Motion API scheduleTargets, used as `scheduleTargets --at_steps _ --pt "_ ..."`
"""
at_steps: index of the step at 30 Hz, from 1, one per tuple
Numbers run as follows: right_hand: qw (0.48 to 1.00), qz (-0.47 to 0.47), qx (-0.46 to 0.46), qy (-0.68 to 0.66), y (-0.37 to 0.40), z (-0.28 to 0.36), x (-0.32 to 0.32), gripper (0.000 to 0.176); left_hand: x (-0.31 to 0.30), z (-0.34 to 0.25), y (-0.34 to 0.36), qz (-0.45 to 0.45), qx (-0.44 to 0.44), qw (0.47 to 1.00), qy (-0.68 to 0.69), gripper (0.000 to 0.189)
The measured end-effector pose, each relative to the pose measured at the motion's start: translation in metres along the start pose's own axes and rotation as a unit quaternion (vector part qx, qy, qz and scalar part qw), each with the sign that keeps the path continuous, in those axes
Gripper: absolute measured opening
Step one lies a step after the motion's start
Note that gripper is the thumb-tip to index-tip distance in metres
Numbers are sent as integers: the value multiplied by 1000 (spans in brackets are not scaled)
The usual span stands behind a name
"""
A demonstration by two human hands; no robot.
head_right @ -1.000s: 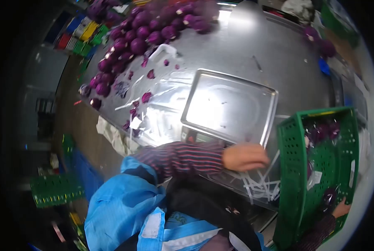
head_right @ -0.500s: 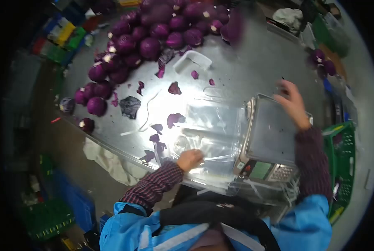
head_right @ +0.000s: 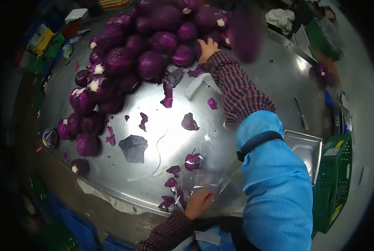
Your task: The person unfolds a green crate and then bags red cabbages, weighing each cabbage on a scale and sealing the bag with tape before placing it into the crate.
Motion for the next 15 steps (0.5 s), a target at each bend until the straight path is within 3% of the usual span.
scheduleTargets --at_steps 1,4,7,8,10,12,15 --pt "1000 -14 -12 -10 -1 1 3 92 4 8 1 8 -66 996 58 12" --pt "992 -57 -14 -112 7 -20 -1 83 5 21 -4 10 -140 985 98 13" --pt "936 -74 35 -344 11 -77 1 79 -1 25 -12 -32 -176 967 181 12" --pt "824 22 53 -563 15 -100 17 79 -3 24 -15 -61 -197 949 238 13" --pt "760 84 123 -632 68 -123 -19 78 -14 18 -26 -97 -191 945 246 12" --pt "791 107 105 -593 116 -155 -70 78 -18 14 -33 -143 -179 934 274 11" --pt "879 54 76 -467 198 -213 -152 78 -18 0 -42 -134 -147 946 255 10"
Point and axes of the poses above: each hand's wrist, its own y-axis away from the middle knuckle, its own x-axis out of the palm, z = x × y, the point moved 8 cm from there along -y, towards the middle knuckle, and after that the axes turned 14 degrees about x, right-handed, at the moved point
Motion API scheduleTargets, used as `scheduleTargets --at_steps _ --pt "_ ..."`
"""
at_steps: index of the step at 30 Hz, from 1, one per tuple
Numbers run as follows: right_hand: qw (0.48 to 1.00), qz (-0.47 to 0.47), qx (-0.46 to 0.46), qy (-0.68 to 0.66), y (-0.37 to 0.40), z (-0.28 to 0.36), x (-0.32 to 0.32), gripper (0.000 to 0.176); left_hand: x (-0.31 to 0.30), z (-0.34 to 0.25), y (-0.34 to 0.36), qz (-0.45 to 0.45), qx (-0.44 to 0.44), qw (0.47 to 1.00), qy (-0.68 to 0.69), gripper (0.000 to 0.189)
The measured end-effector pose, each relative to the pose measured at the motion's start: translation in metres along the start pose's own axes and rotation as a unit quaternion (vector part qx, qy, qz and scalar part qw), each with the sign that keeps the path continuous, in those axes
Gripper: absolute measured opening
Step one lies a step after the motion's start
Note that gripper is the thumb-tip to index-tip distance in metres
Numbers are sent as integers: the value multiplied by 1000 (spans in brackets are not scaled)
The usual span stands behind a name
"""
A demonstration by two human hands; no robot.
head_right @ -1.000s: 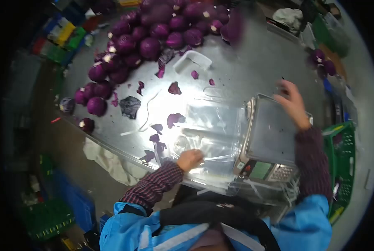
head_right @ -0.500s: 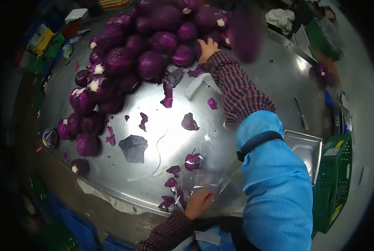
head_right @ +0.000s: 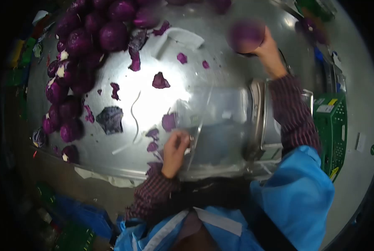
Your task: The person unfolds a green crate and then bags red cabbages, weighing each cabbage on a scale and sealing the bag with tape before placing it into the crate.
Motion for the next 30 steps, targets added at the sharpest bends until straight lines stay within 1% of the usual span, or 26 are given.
scheduleTargets --at_steps 1,2,3,5,6,7,9,11,12,13,14,15,16,17,18,19,20,21,22,23,24,25,27,28,29,30 --pt "998 -32 -15 52 30 5 -27 78 8 -4 -4 -1 10 1000 20 9" --pt "985 -86 -36 145 58 -3 -56 78 14 -6 -5 9 19 1000 10 9" --pt "960 -140 -59 236 85 -11 -80 79 19 -9 -6 21 30 999 0 9" --pt "935 -157 -86 307 136 -26 -100 81 29 -13 -7 35 53 996 -60 10" --pt "915 -145 -73 370 152 -37 -99 81 33 -15 -9 37 57 996 -63 10" --pt "915 -149 -74 367 165 -40 -106 81 38 -21 -10 47 90 988 -119 11" --pt "794 -218 -94 559 193 -37 -100 78 51 -33 -7 67 152 959 -230 12" --pt "866 -193 -165 430 219 3 -76 71 67 -43 -5 69 183 949 -249 12" --pt "910 -135 -158 360 230 0 -54 71 76 -53 -2 75 218 930 -287 12" --pt "962 -30 -58 266 239 -11 -23 70 84 -62 3 82 253 908 -325 12" --pt "985 130 69 92 249 -33 18 67 91 -58 5 95 234 912 -323 16" --pt "970 199 109 88 259 -58 56 56 96 -57 8 99 238 910 -325 16" --pt "953 241 164 -77 263 -81 82 48 103 -58 14 125 263 899 -328 22" --pt "906 279 212 -239 261 -93 96 40 109 -61 20 148 290 886 -330 28" --pt "906 283 208 -239 255 -95 88 40 106 -65 27 151 262 908 -290 39" --pt "917 238 228 -225 246 -105 69 33 101 -75 36 158 317 868 -347 47" --pt "926 192 245 -212 236 -113 53 27 93 -70 47 206 321 837 -391 51" --pt "926 197 242 -214 228 -110 45 27 80 -56 60 254 322 802 -433 55" --pt "910 236 246 -234 224 -104 42 24 55 -40 70 252 321 802 -436 55" --pt "894 273 249 -253 222 -95 41 22 23 5 75 296 185 810 -471 62" --pt "895 275 246 -252 218 -84 40 22 3 38 82 334 48 801 -495 69" --pt "903 249 260 -234 212 -76 39 21 17 13 85 332 52 800 -496 69" --pt "907 225 282 -215 209 -77 43 20 52 -70 103 193 296 771 -529 87" --pt "883 269 285 -259 205 -73 53 19 69 -75 109 206 355 730 -546 94" --pt "856 309 283 -303 204 -68 62 18 80 -75 108 211 372 702 -570 94" --pt "837 273 333 -337 210 -60 64 16 79 -70 102 188 347 726 -563 93"
Point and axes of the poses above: each hand's wrist, its own y-axis away from the middle knuckle, its own x-axis out of the palm, z = x × y, the point moved 8 cm from there along -y, towards the middle knuckle, and after that the axes turned 14 degrees about x, right-handed, at the moved point
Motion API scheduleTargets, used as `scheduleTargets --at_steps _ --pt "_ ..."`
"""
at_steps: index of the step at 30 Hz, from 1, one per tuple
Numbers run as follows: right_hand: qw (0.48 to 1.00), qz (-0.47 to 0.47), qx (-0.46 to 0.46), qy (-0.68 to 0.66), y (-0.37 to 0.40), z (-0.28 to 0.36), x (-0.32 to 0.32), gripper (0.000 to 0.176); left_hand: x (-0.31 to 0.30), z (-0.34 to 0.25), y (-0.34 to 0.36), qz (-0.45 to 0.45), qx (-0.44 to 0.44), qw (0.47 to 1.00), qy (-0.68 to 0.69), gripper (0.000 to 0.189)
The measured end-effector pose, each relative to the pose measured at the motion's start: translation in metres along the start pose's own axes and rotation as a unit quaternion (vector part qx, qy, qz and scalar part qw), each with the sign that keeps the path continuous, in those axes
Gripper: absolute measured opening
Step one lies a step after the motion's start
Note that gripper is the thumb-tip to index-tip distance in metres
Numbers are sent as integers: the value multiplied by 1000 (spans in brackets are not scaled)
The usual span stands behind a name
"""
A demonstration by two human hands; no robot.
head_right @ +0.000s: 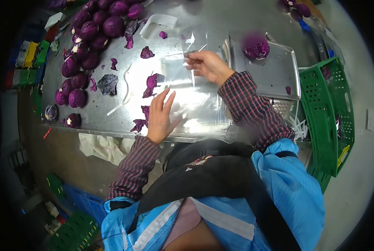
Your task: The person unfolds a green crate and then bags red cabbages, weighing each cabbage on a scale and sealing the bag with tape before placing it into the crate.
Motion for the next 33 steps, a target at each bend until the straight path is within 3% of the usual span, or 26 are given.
scheduleTargets --at_steps 1,2,3,5,6,7,9,11,12,13,14,15,16,18,19,21,23,24,25,26,28,29,30,31,32,33 --pt "1000 -6 -5 -2 -7 -2 3 16 9 6 1 -9 -34 999 19 92" --pt "994 29 -40 -94 -14 0 3 16 7 16 12 -110 -112 984 79 90" --pt "978 62 -77 -183 -15 6 2 16 7 25 28 -207 -189 949 142 89" --pt "969 51 -128 -207 -7 12 1 15 12 46 77 -368 -301 839 263 60" --pt "969 95 -133 -186 -8 7 5 14 23 50 84 -381 -352 746 418 49" --pt "967 139 -135 -164 -8 -3 11 14 56 52 92 -296 -382 565 668 57" --pt "989 55 -129 -50 -11 -39 13 15 22 26 53 -281 -337 385 812 58" --pt "994 19 -105 34 -7 -70 12 17 16 57 60 -295 -373 514 714 47" --pt "996 21 -85 18 -7 -85 10 19 36 90 86 -316 -420 554 645 34" --pt "998 -16 -46 32 -3 -93 6 34 46 95 95 -310 -423 553 647 34" --pt "974 -167 -103 112 -5 -93 -18 46 49 101 110 -289 -463 600 585 30" --pt "918 -314 -158 185 11 -80 -29 58 43 102 110 -263 -495 646 517 27" --pt "917 -321 -155 177 16 -80 -32 58 32 97 110 -285 -483 685 465 18" --pt "746 -399 -429 315 74 -35 -7 78 23 90 88 -320 -435 724 429 17" --pt "694 -380 -490 366 88 -32 27 81 10 84 73 -358 -383 758 387 16" --pt "673 -313 -499 447 102 -29 84 71 -4 63 33 -304 -372 795 371 17" --pt "718 -201 -445 496 71 -43 101 46 -6 44 3 -334 -300 719 531 24" --pt "901 -33 -287 324 36 -50 87 26 -11 42 -4 -380 -320 712 497 26" --pt "917 -6 -316 245 28 -45 74 20 -18 44 -3 -386 -316 714 491 26" --pt "879 -98 -341 317 25 -36 51 17 -27 45 -1 -381 -300 727 486 26" --pt "891 -169 -297 298 19 -14 -9 14 -38 57 10 -366 -281 756 464 22" --pt "873 -164 -305 343 36 5 -25 15 -36 59 12 -376 -283 754 459 22" --pt "862 -147 -287 392 51 15 -28 14 -31 54 6 -325 -279 801 418 20" --pt "780 -173 -354 487 74 31 -25 14 -25 50 1 -274 -275 843 372 19" --pt "652 -264 -523 482 103 50 -36 23 -20 47 -1 -245 -289 859 343 20" --pt "570 -364 -505 536 126 76 -41 39 -14 44 -8 -252 -244 874 336 33"
Point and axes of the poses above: each hand's wrist, its own y-axis away from the middle knuckle, its own x-axis out of the palm, z = x × y, the point moved 8 cm from there along -y, towards the middle knuckle, and after that the axes turned 14 degrees about x, right-handed, at the moved point
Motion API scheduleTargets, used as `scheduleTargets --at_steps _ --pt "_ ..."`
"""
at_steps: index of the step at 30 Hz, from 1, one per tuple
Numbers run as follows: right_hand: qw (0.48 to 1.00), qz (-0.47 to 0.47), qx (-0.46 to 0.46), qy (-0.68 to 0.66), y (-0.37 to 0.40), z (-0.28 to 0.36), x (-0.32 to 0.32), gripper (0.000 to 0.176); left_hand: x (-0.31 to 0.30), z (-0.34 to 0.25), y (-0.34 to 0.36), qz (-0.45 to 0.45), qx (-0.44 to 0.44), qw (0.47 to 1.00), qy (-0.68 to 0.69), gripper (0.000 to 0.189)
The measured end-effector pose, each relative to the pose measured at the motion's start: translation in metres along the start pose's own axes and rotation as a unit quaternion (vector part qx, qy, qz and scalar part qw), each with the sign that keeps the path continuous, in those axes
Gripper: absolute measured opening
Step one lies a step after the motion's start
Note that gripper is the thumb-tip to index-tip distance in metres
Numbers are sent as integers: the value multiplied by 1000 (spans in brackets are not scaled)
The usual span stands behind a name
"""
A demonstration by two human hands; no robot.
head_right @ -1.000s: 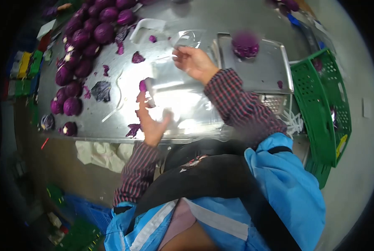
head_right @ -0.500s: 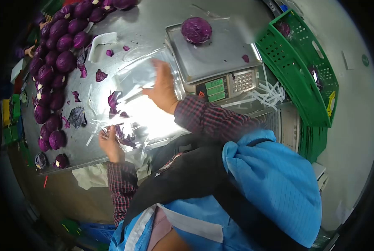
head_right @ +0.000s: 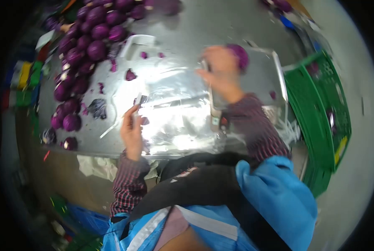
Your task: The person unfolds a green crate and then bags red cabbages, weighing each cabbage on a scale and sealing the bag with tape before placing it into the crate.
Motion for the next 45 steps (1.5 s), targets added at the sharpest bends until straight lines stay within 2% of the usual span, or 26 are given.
scheduleTargets --at_steps 2,3,6,7,8,10,12,14,16,17,18,20,23,25,28,30,31,32,33,34,36,37,39,41,44,45 --pt "990 -59 36 120 -24 -27 -34 72 15 -22 -6 34 99 986 -128 63" --pt "982 -20 99 159 -27 -72 -27 80 23 -36 -8 43 55 993 -95 68" --pt "972 113 203 34 -28 -128 -12 78 29 -40 -12 22 64 994 -82 60" --pt "974 118 195 10 -29 -140 -14 74 35 -20 -10 27 -45 998 29 57" --pt "946 154 260 -120 -28 -154 -10 76 45 -4 -2 37 -154 977 142 55" --pt "780 154 400 -456 -11 -136 -5 81 61 9 -1 14 -168 964 206 49" --pt "695 188 330 -610 -2 -60 -12 87 72 5 -1 42 -135 986 94 59" --pt "614 305 232 -690 14 13 -1 89 91 8 4 32 -151 979 133 65" --pt "576 431 196 -666 37 72 16 95 109 19 10 70 -243 952 172 61" --pt "591 476 184 -625 43 85 27 94 116 47 9 -73 -251 879 399 44" --pt "602 520 175 -580 51 90 42 94 113 17 5 12 -245 869 429 33" --pt "563 518 260 -589 65 80 68 92 92 10 1 39 -189 918 346 25" --pt "537 515 296 -599 82 73 85 82 60 35 10 -63 -222 933 275 23" --pt "493 535 326 -604 99 68 96 77 53 20 4 -61 -120 965 224 22" --pt "510 500 402 -573 117 47 115 66 36 -9 7 -22 -21 999 35 21" --pt "721 476 369 -343 120 27 127 35 45 -27 11 18 17 999 42 19" --pt "721 496 362 -321 117 44 118 30 52 -44 14 33 41 997 60 19" --pt "788 415 290 -350 136 41 120 37 49 -36 39 17 55 997 53 19" --pt "744 458 430 -226 128 17 121 81 48 -46 21 13 -3 998 53 18" --pt "805 471 329 -147 115 30 107 99 40 -40 23 7 -106 986 125 17" --pt "934 348 -23 -75 90 98 64 75 20 -45 9 -34 -88 984 152 19" --pt "932 355 -16 -73 88 91 72 75 17 -41 3 -45 -92 979 174 18" --pt "893 412 -171 63 100 86 103 41 10 -39 -2 -73 -80 968 228 18" --pt "914 365 -177 7 69 118 81 33 -10 -52 -12 -117 -28 952 282 17" --pt "921 345 -166 -75 48 140 71 25 -32 -40 -3 -124 -103 934 320 16" --pt "851 488 -156 -110 64 134 92 27 -32 -24 3 -120 -137 937 297 16"
Point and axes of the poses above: each hand's wrist, its own y-axis away from the middle knuckle, its own x-axis out of the palm, z = x × y, the point moved 8 cm from there along -y, towards the middle knuckle, and after that the axes turned 14 degrees about x, right-handed, at the moved point
